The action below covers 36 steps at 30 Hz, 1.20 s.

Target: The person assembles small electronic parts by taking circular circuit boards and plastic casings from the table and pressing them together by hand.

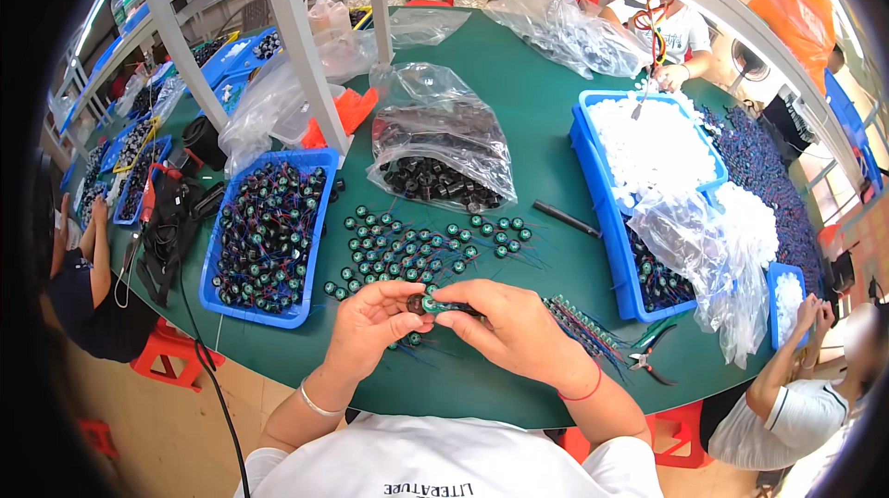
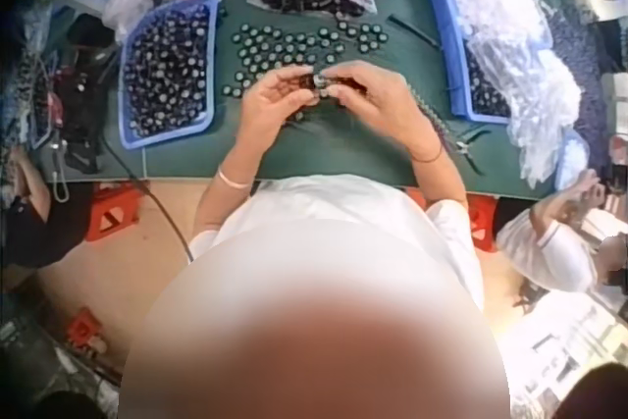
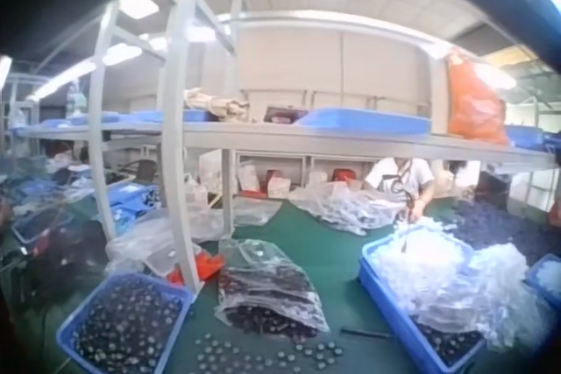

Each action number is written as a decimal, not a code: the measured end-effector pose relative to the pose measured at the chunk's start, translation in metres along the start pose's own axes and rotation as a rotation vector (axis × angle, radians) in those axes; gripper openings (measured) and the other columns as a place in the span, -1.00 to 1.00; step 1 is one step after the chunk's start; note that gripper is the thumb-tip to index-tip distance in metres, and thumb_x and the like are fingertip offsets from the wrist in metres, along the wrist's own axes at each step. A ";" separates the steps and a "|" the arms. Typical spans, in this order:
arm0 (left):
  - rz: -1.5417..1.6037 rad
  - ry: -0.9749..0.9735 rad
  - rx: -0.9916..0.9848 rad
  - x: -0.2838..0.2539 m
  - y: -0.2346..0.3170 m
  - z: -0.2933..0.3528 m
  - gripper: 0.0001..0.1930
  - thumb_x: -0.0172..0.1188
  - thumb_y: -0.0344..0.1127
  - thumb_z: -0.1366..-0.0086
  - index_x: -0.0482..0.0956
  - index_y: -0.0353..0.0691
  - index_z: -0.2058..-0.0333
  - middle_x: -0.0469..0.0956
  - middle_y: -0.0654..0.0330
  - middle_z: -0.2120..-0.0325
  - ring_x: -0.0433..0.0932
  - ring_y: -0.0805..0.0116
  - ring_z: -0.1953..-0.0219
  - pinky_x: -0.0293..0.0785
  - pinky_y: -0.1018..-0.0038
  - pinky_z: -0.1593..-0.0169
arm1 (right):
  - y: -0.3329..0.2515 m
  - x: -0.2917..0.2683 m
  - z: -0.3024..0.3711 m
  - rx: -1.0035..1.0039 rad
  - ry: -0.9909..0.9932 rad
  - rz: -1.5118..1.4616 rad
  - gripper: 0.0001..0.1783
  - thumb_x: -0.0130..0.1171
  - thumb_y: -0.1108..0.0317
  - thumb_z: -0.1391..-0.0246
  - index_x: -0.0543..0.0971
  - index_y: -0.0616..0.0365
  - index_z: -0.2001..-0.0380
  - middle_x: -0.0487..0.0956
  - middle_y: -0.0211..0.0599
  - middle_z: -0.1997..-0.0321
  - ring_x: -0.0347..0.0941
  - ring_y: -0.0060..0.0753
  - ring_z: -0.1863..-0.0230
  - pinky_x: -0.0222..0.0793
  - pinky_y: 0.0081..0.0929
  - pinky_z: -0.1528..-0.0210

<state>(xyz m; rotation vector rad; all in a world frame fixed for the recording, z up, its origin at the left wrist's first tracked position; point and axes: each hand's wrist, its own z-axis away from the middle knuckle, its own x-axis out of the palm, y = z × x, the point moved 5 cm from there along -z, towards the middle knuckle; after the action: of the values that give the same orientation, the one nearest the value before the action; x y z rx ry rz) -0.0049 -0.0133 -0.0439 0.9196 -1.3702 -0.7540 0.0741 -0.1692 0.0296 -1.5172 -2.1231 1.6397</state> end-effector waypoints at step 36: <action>-0.633 0.245 0.306 0.014 0.013 0.011 -0.82 0.18 -0.66 -0.23 0.60 -0.43 0.18 0.51 0.15 0.23 0.63 0.39 0.27 0.62 0.56 0.19 | -0.018 0.030 0.016 -0.203 0.047 0.584 -0.74 0.36 0.48 0.12 0.56 0.21 0.30 0.57 -0.25 0.46 0.50 -0.22 0.49 0.43 -0.36 0.45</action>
<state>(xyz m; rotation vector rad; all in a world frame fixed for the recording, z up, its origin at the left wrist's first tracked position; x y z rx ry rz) -0.0156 -0.0201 -0.0262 1.6738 -0.9883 -0.8738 0.0380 -0.1586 0.0222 -2.3873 -1.9842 1.5229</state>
